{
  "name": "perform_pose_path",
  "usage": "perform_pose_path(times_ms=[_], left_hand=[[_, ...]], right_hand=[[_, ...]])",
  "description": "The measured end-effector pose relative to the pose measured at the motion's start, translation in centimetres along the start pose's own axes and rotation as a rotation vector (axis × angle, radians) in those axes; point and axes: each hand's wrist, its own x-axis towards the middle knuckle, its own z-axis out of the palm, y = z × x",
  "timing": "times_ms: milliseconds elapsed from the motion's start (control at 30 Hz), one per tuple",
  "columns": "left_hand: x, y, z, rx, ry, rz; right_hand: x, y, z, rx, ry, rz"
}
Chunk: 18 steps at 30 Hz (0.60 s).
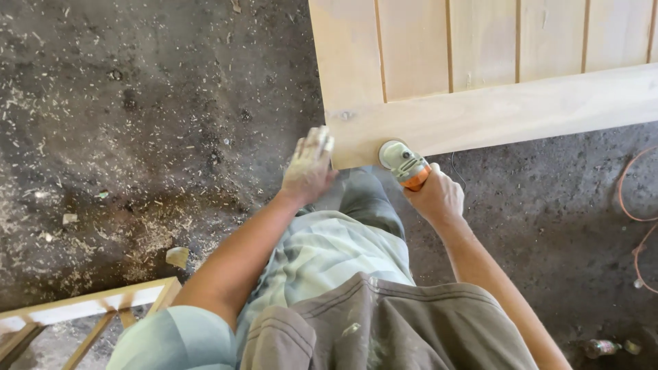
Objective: Sanding a wooden door using a power sander.
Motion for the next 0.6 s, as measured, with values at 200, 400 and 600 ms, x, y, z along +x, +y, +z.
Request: perform_pose_path(times_ms=[200,400,600], left_hand=[[0.8,3.6,0.6,0.12,-0.247,0.249],[-0.8,1.7,-0.5,0.146,-0.314,0.231],[-3.4,-5.0,-2.4,-0.006,-0.24,-0.456]], right_hand=[[1.4,3.8,-0.1,-0.015,-0.045,0.098],[3.7,2.8,1.0,0.118,0.095,0.329],[2.5,-5.4,2.9,0.138,0.156,0.184]])
